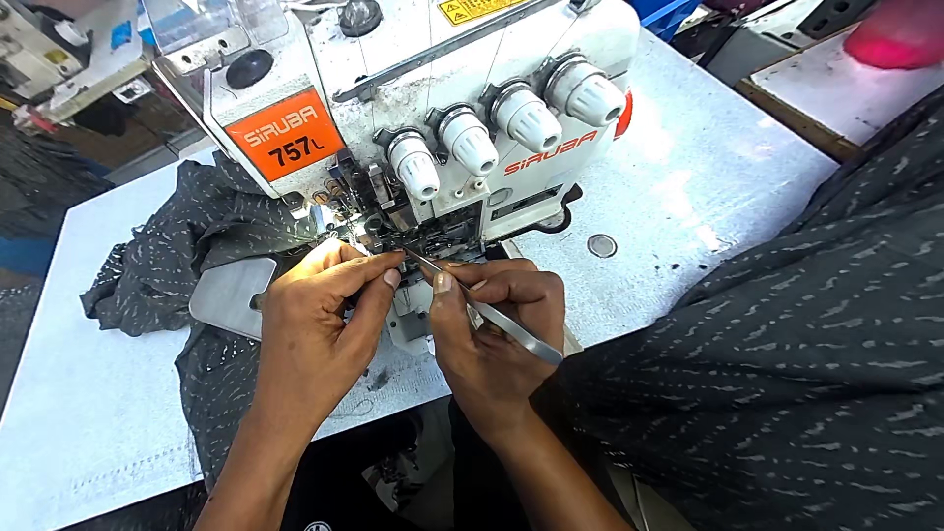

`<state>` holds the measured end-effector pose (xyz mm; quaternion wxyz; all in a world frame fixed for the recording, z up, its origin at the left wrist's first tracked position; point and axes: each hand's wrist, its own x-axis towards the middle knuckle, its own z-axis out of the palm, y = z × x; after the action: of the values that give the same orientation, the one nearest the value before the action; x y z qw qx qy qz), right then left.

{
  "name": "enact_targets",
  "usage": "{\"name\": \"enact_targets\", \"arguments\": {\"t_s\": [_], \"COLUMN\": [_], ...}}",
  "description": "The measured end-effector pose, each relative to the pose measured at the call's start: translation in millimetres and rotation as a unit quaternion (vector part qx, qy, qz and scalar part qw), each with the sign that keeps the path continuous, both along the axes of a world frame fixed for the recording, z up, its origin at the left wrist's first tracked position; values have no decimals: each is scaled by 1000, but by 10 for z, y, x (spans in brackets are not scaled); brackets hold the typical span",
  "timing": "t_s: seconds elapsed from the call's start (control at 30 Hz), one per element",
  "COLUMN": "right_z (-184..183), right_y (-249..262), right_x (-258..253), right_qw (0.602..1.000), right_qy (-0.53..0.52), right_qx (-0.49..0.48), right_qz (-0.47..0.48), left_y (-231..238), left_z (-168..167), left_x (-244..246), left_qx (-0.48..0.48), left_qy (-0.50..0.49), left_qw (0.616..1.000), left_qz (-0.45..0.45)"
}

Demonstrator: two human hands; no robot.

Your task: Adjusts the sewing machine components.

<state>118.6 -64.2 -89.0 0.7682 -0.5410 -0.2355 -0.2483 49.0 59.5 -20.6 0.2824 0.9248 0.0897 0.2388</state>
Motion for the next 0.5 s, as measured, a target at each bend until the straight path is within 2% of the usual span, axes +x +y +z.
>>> {"name": "enact_targets", "arguments": {"t_s": [0.5], "right_z": [15], "right_y": [10], "right_x": [-1], "right_qw": [1000], "right_qy": [4], "right_qx": [3], "right_qz": [3], "left_y": [-3], "left_z": [1], "left_x": [3], "left_qx": [3], "left_qy": [-2], "left_qw": [1000], "left_qz": [2]}}
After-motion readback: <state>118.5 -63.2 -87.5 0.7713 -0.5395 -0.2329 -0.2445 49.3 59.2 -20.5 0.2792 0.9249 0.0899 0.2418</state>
